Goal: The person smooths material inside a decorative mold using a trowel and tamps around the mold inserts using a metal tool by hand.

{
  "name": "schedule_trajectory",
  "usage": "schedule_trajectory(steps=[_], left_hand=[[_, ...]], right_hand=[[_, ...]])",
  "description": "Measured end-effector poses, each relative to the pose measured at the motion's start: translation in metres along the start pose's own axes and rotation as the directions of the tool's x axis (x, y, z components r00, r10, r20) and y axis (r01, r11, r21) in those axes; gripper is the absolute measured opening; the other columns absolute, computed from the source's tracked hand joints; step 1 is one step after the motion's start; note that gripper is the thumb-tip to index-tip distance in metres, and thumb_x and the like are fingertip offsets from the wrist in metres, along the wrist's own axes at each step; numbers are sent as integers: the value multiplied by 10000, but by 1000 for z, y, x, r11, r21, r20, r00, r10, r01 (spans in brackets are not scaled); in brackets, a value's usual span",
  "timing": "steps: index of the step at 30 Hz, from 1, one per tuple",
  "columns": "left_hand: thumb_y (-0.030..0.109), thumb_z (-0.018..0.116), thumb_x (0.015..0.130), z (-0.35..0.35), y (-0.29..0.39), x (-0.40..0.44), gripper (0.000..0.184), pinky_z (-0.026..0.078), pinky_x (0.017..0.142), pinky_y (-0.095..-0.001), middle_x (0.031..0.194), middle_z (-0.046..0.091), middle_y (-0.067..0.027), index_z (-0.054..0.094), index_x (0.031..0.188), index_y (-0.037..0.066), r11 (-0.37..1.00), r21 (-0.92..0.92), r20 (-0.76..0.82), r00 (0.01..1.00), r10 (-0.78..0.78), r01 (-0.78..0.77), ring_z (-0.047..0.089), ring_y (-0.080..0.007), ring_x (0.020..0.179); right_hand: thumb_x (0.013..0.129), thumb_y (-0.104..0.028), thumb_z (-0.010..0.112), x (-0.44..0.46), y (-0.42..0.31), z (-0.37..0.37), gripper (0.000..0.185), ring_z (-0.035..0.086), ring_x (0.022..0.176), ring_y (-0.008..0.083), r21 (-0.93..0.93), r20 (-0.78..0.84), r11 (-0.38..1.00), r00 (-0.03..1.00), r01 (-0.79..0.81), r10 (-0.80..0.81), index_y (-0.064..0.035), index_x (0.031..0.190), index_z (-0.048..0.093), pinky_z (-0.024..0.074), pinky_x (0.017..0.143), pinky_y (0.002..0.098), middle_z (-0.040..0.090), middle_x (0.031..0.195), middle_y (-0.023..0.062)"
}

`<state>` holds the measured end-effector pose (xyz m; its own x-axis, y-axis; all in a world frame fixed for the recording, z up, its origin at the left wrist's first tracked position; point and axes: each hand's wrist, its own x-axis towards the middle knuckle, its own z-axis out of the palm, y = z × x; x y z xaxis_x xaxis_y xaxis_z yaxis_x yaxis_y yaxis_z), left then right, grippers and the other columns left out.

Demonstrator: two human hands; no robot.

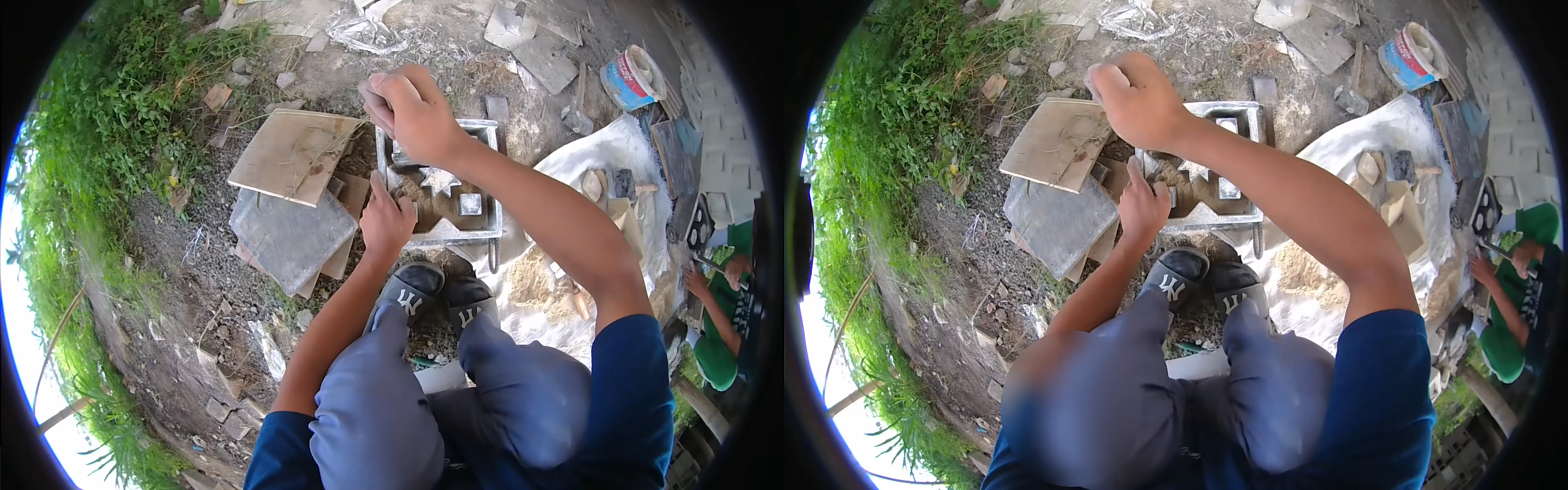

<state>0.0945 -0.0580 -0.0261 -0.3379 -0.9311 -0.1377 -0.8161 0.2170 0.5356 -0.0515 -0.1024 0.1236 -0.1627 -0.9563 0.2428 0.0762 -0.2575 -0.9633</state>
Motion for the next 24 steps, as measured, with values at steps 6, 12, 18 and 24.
schedule_trajectory(steps=[6, 12, 18, 24], left_hand=[[200, 534, 831, 4, -3, 1, 675, 525, 679, -594, 805, 650, -341, 328, 1395, -110, 998, -16, -72, 996, 58, -59, 645, -514, 730], [207, 553, 826, 7, -6, -1, 691, 536, 708, -577, 965, 656, -343, 309, 1405, -81, 999, -13, -71, 996, 50, -51, 656, -498, 770], [208, 555, 825, 5, -6, -1, 675, 539, 695, -578, 959, 658, -343, 329, 1390, -85, 1000, -3, -25, 999, 31, -31, 656, -500, 763], [215, 549, 826, 3, -3, 2, 684, 542, 692, -574, 948, 663, -337, 327, 1397, -88, 999, 16, -22, 999, 40, -40, 656, -500, 761]], right_hand=[[959, -212, 361, -2, -1, -1, 441, 284, 463, 113, -27, 176, 994, 980, 104, -98, -73, 544, 304, 246, 468, 306, 289, 488, 15], [907, -183, 407, -1, -2, -7, 344, 277, 531, 127, 43, 121, 999, 993, -6, 1, -35, 600, 355, 270, 492, 345, 289, 535, 38], [974, -197, 377, -5, 14, 6, 434, 258, 495, 99, -65, 56, 995, 996, 69, -66, -76, 565, 299, 241, 486, 300, 274, 524, -5], [992, -207, 361, -11, 7, 8, 429, 241, 515, 99, -90, 41, 983, 987, 161, -158, -73, 587, 308, 227, 500, 300, 278, 543, -5]])
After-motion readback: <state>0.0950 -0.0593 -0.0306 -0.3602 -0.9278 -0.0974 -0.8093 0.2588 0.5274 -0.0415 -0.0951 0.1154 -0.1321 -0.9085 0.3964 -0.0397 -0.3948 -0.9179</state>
